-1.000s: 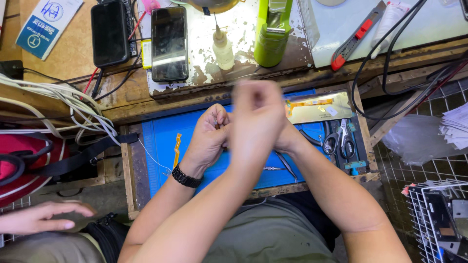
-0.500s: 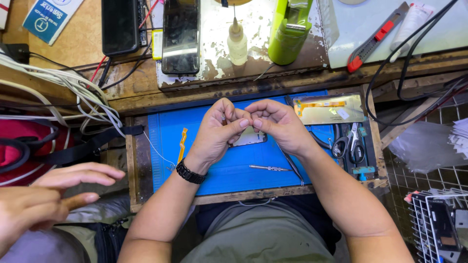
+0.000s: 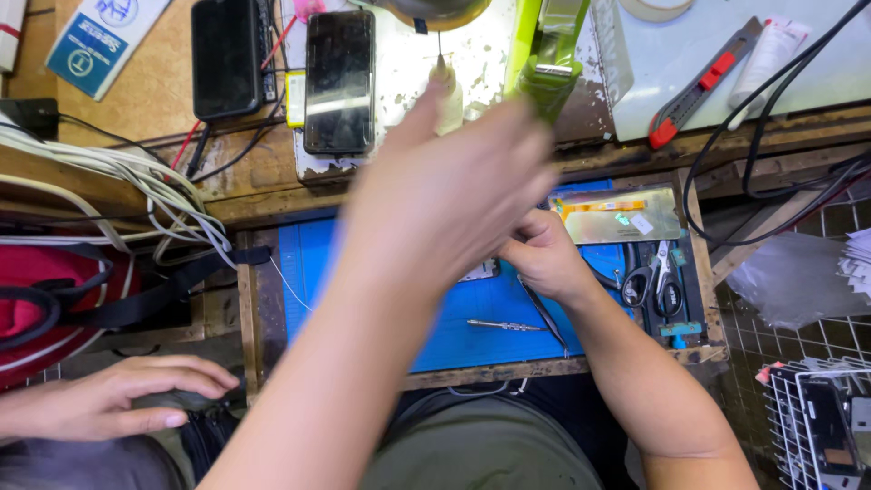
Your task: The person is repairing a small electronic component, likely a smartphone part, using a microscope. They manipulate a tiny component with their fingers, occasionally using tweezers, and apply a liquid from a bottle. The workspace includes a blue mat, tools, and a smartphone.
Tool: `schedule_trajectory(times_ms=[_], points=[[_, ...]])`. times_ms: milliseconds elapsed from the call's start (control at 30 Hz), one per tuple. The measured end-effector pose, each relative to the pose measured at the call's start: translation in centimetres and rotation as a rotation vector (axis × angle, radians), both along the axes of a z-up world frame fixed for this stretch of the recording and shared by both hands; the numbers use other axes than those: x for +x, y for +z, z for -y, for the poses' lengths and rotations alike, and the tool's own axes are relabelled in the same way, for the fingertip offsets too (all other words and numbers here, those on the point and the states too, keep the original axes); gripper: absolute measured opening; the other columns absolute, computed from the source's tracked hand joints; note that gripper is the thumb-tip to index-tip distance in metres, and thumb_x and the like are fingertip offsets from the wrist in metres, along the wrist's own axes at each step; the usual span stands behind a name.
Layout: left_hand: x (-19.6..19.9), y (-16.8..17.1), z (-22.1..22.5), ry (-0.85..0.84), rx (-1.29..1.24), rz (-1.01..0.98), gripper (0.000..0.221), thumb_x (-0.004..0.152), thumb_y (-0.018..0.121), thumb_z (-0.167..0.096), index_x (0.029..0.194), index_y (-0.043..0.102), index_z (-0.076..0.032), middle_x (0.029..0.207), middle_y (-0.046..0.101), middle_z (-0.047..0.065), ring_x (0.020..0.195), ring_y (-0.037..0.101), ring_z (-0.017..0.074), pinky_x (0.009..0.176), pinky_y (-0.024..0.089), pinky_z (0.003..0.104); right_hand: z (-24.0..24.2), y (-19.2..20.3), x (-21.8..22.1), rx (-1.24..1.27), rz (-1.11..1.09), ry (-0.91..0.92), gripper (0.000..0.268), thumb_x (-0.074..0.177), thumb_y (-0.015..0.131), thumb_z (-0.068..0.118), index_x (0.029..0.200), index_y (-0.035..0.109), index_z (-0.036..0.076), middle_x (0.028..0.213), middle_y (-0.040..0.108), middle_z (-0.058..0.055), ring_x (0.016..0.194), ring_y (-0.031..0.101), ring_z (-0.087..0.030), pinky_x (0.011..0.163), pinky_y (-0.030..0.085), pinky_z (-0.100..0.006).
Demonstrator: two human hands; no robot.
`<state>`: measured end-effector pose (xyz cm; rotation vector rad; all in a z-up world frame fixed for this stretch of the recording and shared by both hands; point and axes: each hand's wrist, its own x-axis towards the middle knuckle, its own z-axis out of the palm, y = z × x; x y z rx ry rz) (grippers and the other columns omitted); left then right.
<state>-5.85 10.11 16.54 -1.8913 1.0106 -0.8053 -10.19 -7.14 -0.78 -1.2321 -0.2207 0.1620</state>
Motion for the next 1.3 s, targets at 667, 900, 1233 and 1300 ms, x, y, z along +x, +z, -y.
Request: schedule_trajectory(times_ms=[667, 900, 1233, 1300], points=[[14.6, -13.8, 17.1, 0.0, 0.256, 0.377, 0.028, 0.08, 0.083, -0.02, 0.091, 0.079, 0.006, 0.089, 0.075, 0.016, 0.084, 0.071, 0.0273, 0.074, 0.059, 0.044, -0.7, -2.1, -0.2, 0.082, -0.161, -0.059, 0.023, 0.092, 0.073, -0.003, 0.116, 0.072, -0.001, 0.108, 0.074, -0.007, 0.098, 0.068, -0.014, 0.087, 0.055, -0.032], [5.7, -10.7, 11.9, -0.02, 0.262, 0.62, 0.057, 0.087, 0.076, -0.034, 0.122, 0.066, 0.011, 0.115, 0.067, 0.023, 0.099, 0.061, 0.0294, 0.09, 0.055, 0.052, -0.8, 1.3, -1.2, -0.098, 0.005, -0.138, 0.04, 0.086, 0.077, 0.009, 0.123, 0.06, 0.008, 0.117, 0.065, -0.001, 0.107, 0.061, -0.009, 0.091, 0.053, -0.027], [-2.2, -14.4, -3.8, 0.086, 2.228, 2.49, 0.01, 0.102, 0.068, -0.01, 0.104, 0.06, -0.005, 0.093, 0.065, -0.001, 0.087, 0.059, 0.0037, 0.076, 0.048, 0.02, -0.2, -1.0, -0.5, 0.264, -0.235, 0.038, 0.038, 0.091, 0.081, 0.007, 0.122, 0.064, -0.005, 0.106, 0.066, -0.009, 0.096, 0.066, -0.017, 0.088, 0.056, -0.033], [-2.1, -14.4, -3.7, 0.064, 2.352, 2.489, 0.011, 0.101, 0.067, -0.012, 0.102, 0.059, -0.005, 0.091, 0.066, -0.001, 0.085, 0.061, 0.0038, 0.073, 0.047, 0.02, 0.1, -0.8, -0.1, 0.341, -0.166, 0.044, 0.039, 0.094, 0.08, 0.004, 0.127, 0.062, -0.006, 0.103, 0.064, -0.009, 0.098, 0.067, -0.018, 0.092, 0.058, -0.034]])
